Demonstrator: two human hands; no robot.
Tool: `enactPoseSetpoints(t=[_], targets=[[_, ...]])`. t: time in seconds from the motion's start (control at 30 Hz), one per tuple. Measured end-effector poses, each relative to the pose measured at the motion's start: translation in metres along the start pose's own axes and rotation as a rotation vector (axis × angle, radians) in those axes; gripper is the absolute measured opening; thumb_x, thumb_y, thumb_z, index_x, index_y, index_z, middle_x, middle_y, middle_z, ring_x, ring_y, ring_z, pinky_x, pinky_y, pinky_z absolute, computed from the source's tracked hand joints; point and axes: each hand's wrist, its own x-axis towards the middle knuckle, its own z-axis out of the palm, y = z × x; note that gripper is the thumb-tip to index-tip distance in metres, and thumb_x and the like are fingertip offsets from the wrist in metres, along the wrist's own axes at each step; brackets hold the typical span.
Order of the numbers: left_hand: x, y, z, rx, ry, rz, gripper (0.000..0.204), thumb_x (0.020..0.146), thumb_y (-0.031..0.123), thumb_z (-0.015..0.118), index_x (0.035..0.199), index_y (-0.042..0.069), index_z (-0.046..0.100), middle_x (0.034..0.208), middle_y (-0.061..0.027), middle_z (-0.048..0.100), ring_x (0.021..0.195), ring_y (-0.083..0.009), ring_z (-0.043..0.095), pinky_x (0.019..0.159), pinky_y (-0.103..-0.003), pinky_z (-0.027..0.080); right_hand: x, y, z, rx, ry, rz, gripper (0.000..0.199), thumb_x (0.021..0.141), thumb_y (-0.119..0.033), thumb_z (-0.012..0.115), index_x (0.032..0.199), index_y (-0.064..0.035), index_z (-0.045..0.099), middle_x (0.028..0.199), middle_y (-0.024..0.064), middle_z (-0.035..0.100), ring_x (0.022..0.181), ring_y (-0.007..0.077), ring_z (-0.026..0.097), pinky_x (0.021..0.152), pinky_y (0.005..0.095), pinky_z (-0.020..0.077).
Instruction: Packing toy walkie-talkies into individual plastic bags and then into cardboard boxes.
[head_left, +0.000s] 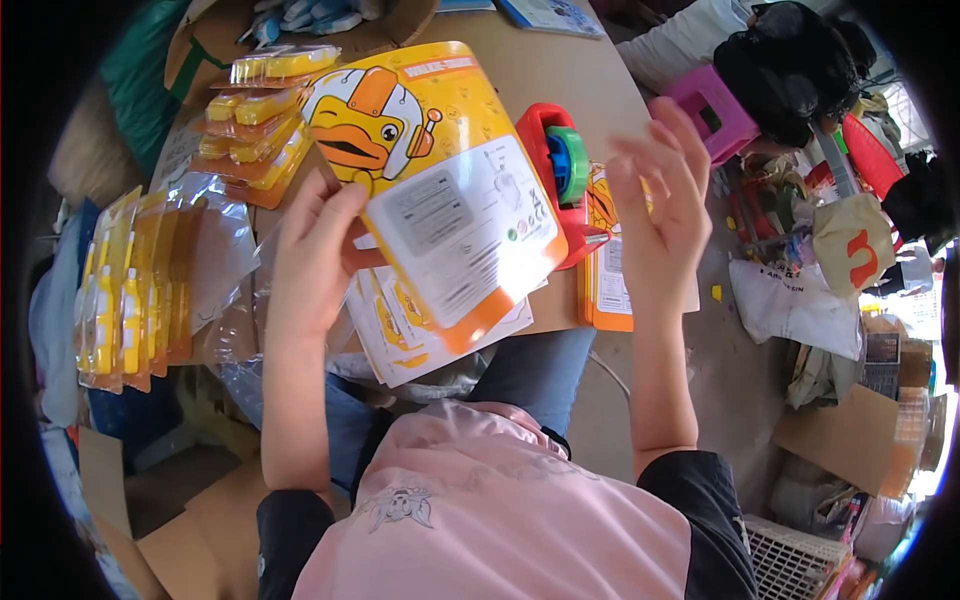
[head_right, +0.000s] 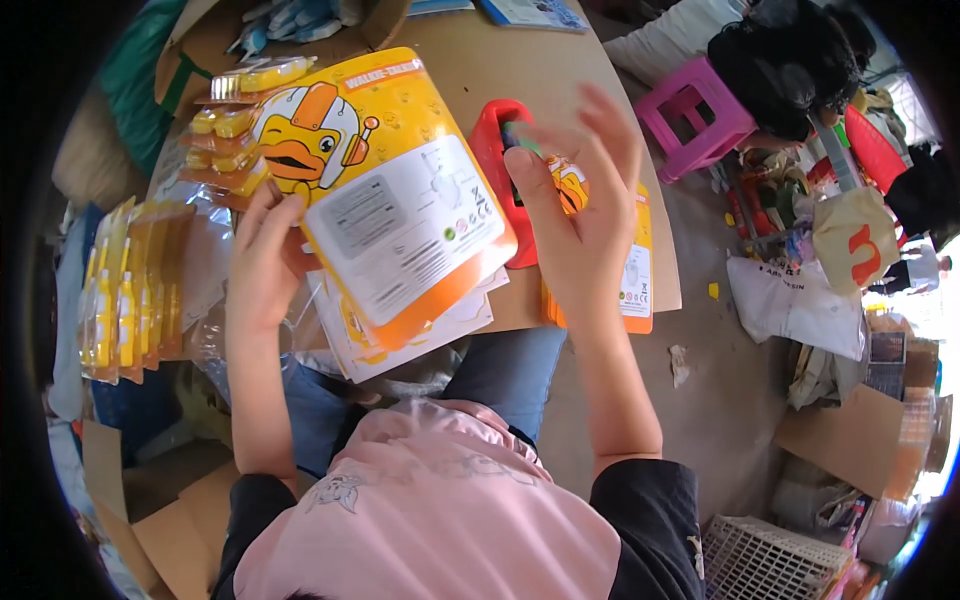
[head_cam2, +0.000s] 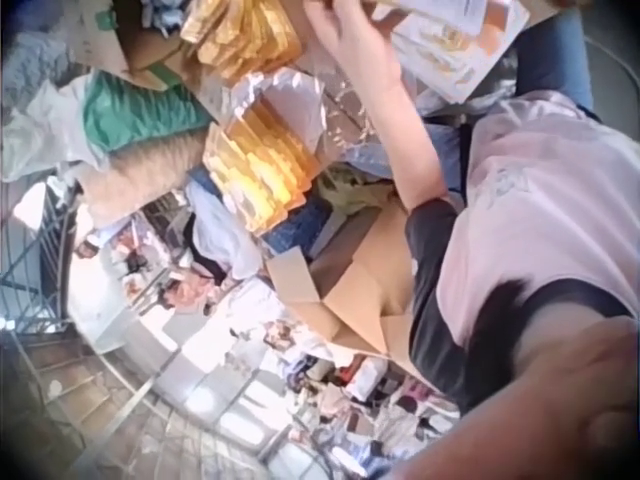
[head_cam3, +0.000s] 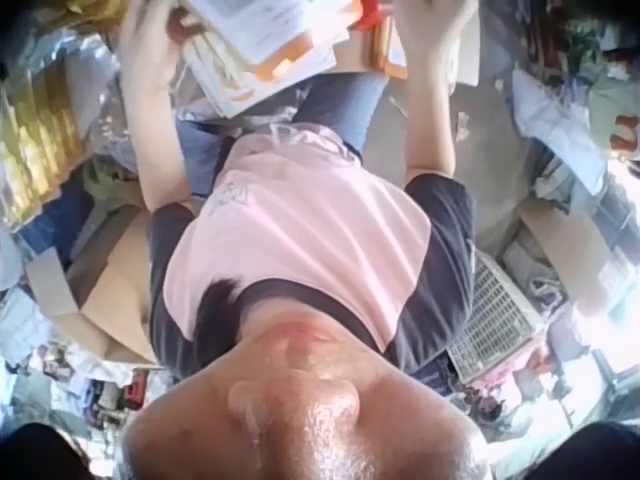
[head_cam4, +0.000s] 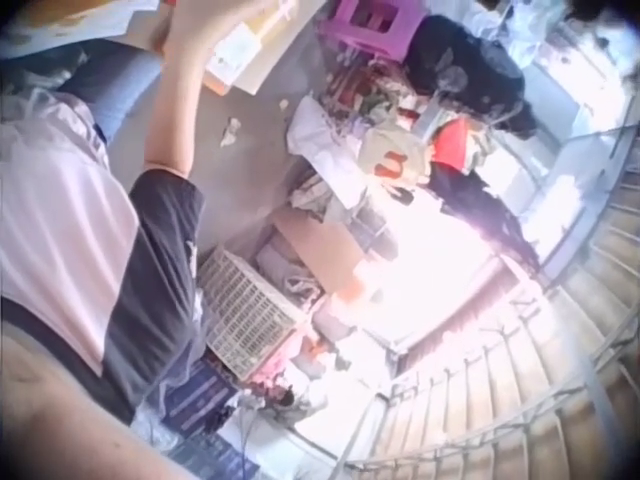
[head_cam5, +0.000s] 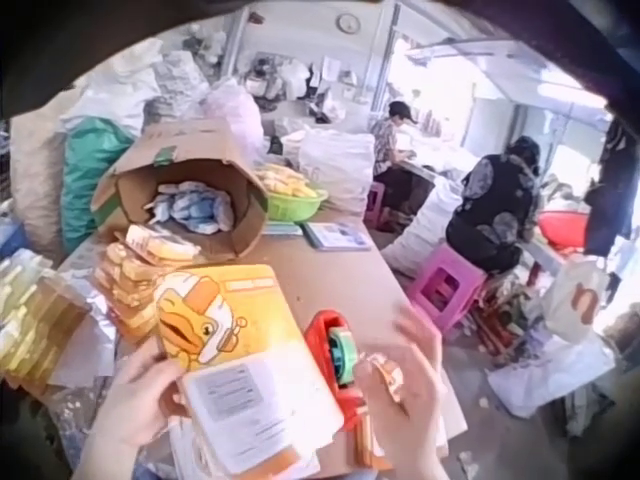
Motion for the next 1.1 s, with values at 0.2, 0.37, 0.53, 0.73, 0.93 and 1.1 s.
enactPoseSetpoints(t=[0.2, 0.37, 0.53, 0.73, 0.93, 1.1], targets=[[-0.010, -0.017, 0.020, 0.080, 0.126, 0.038, 0.021, 0.090, 0.015, 0.048, 0.108, 0.005, 0.049, 0.099, -0.0034, 0.053, 0.090, -0.0114, 0.057, 0.067, -0.029, 0.056, -0.016, -0.059, 0.037, 0.791, -0.318, 0.450, 0.009, 0.089, -0.007, 0.057, 0.092, 0.0000, 0.063, 0.066, 0.0017, 0.059, 0.049, 0.0024, 0.045, 0.043, 0.0169, 0.0336], [-0.018, -0.028, 0.024, 0.056, 0.156, 0.108, 0.023, 0.092, 0.015, 0.048, 0.113, 0.005, 0.049, 0.095, -0.0046, 0.057, 0.079, -0.0105, 0.059, 0.066, -0.026, 0.054, -0.018, -0.067, 0.061, 0.971, -0.490, 0.642, 0.030, 0.089, -0.007, 0.059, 0.118, -0.0008, 0.054, 0.066, 0.0049, 0.060, 0.047, 0.0037, 0.045, 0.041, 0.0177, 0.0328], [-0.022, -0.024, 0.032, 0.048, 0.148, 0.134, 0.024, 0.093, 0.015, 0.048, 0.114, 0.006, 0.050, 0.091, -0.0029, 0.056, 0.078, -0.0072, 0.056, 0.065, -0.024, 0.051, -0.010, -0.068, 0.063, 1.007, -0.517, 0.704, 0.053, 0.086, -0.005, 0.062, 0.129, -0.0025, 0.031, 0.067, 0.0086, 0.060, 0.047, 0.0075, 0.050, 0.040, 0.0192, 0.0352], [-0.024, -0.024, 0.034, 0.088, 0.185, 0.147, 0.026, 0.094, 0.020, 0.047, 0.114, 0.005, 0.049, 0.093, -0.0044, 0.056, 0.078, -0.0081, 0.057, 0.067, -0.023, 0.052, -0.004, -0.069, 0.064, 0.970, -0.573, 0.758, 0.040, 0.083, -0.006, 0.063, 0.111, -0.0024, 0.034, 0.065, 0.0092, 0.061, 0.045, 0.0091, 0.053, 0.037, 0.0205, 0.0369], [-0.026, -0.030, 0.038, 0.364, 0.246, 0.533, 0.022, 0.095, 0.011, 0.044, 0.114, 0.001, 0.048, 0.094, -0.0035, 0.053, 0.076, -0.0064, 0.045, 0.064, -0.021, 0.039, 0.002, -0.071, 0.067, 0.734, -0.621, 0.648, 0.026, 0.077, -0.011, 0.070, 0.089, -0.0021, 0.048, 0.054, 0.0091, 0.057, 0.042, 0.0158, 0.055, 0.039, 0.0266, 0.0398], [-0.026, -0.028, 0.031, 0.235, 0.298, 0.386, 0.015, 0.096, 0.019, 0.047, 0.093, 0.005, 0.048, 0.084, 0.0010, 0.046, 0.073, -0.0049, 0.041, 0.060, -0.020, 0.040, -0.020, -0.067, 0.059, 0.119, -0.459, 0.085, 0.036, 0.074, -0.024, 0.075, 0.065, -0.0054, 0.045, 0.051, 0.0111, 0.048, 0.043, 0.0280, 0.049, 0.043, 0.0332, 0.0400]])
